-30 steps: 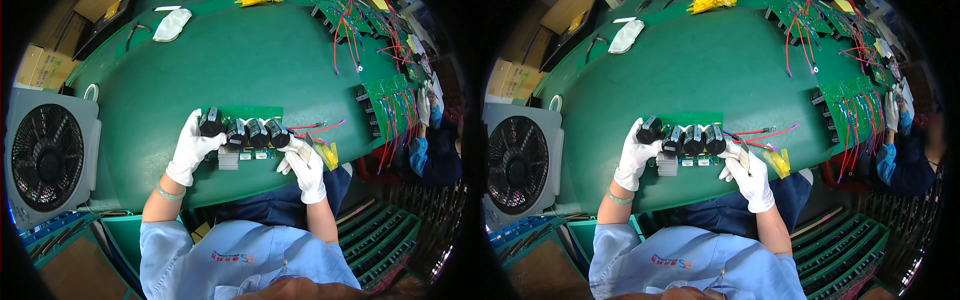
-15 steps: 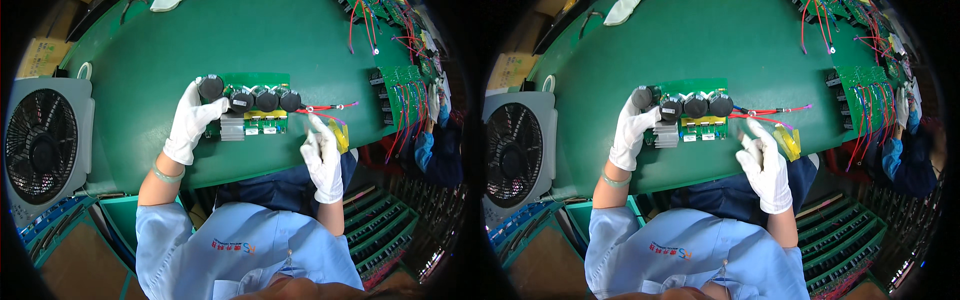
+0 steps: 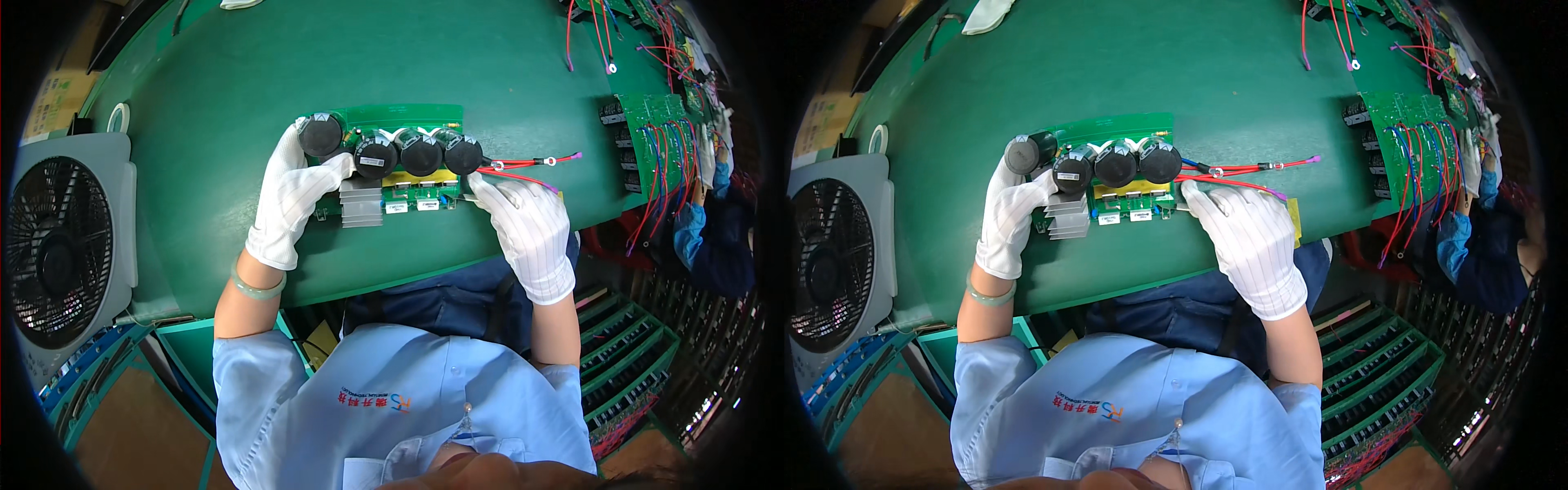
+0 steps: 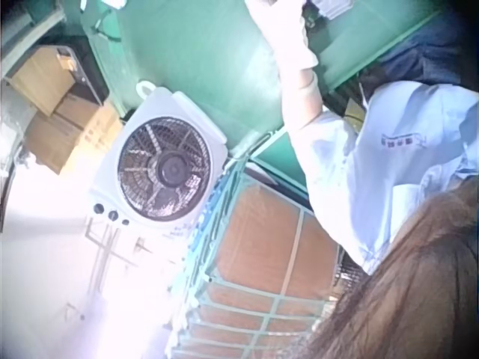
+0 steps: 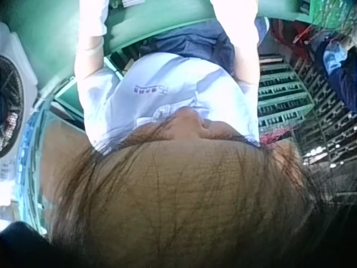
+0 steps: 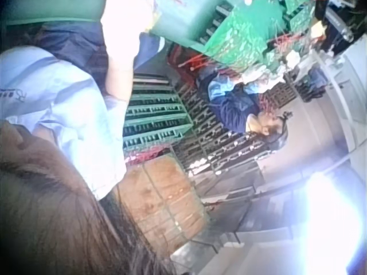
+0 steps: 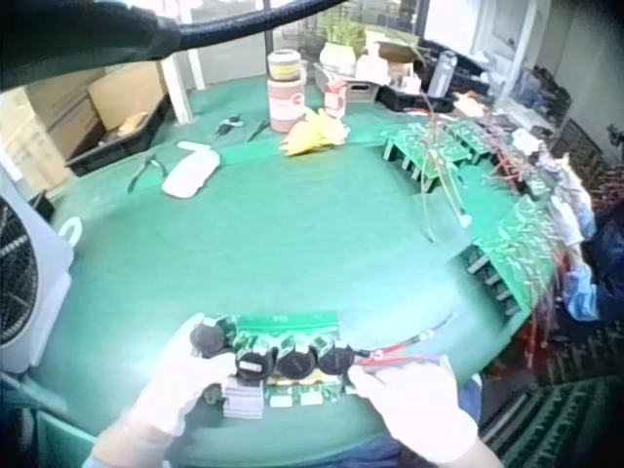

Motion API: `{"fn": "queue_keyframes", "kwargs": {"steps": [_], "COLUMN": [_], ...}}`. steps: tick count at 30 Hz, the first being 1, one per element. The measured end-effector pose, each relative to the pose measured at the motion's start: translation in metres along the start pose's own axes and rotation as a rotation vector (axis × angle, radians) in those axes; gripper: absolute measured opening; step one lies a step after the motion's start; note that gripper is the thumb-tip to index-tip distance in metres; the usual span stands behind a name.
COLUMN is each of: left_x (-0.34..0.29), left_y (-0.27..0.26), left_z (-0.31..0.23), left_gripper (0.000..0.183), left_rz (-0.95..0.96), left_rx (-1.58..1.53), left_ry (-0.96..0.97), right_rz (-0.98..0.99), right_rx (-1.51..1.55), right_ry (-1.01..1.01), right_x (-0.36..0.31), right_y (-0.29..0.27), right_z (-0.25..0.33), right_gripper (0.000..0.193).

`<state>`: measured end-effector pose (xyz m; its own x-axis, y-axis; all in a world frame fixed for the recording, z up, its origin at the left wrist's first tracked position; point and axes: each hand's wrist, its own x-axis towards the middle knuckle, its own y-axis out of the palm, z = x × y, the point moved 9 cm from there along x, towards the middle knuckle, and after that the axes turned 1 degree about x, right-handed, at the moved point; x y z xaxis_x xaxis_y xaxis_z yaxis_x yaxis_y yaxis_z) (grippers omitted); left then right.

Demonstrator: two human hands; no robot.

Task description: The person handles green circuit boards with attached wires, using a yellow scraper tool to clean or scrape the surface of the boards. They flip the boards over to inspect the components, including large cylindrical capacitors, and repeat the scraping process on different boards.

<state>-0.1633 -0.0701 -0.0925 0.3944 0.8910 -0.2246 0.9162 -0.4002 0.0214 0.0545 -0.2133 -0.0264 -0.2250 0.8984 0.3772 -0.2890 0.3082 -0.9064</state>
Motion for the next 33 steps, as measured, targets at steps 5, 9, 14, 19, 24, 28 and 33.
{"fn": "queue_keyframes", "kwargs": {"steps": [5,9,14,19,24,28,33], "left_x": [-0.005,-0.005,-0.004,-0.004,-0.003,-0.004,-0.004], "left_y": [0.000,0.008,0.008,0.008,0.007,0.007,0.009], "left_z": [0.000,-0.007,-0.007,-0.009,-0.008,-0.008,-0.010], "left_gripper": [0.056,0.054,0.052,0.051,0.052,0.052,0.052], "left_rz": [0.002,0.048,0.049,0.050,0.053,0.051,0.045], "left_rx": [-0.069,-0.032,-0.063,-0.030,-0.023,-0.017,-0.041], "left_ry": [0.015,-0.030,-0.012,-0.007,0.003,0.007,-0.006], "right_rz": [0.047,0.055,0.016,0.018,-0.028,0.012,0.002], "right_rx": [-0.027,-0.024,-0.029,-0.012,0.003,-0.029,-0.031], "right_ry": [-0.052,-0.075,-0.062,-0.059,-0.058,-0.066,-0.075], "right_x": [0.004,0.004,0.001,-0.001,-0.003,0.000,-0.001], "right_y": [0.001,0.001,0.004,0.004,0.005,0.003,0.006], "right_z": [0.003,0.003,0.002,0.002,0.002,0.003,0.003], "right_gripper": [0.049,0.049,0.050,0.050,0.049,0.050,0.051]}}
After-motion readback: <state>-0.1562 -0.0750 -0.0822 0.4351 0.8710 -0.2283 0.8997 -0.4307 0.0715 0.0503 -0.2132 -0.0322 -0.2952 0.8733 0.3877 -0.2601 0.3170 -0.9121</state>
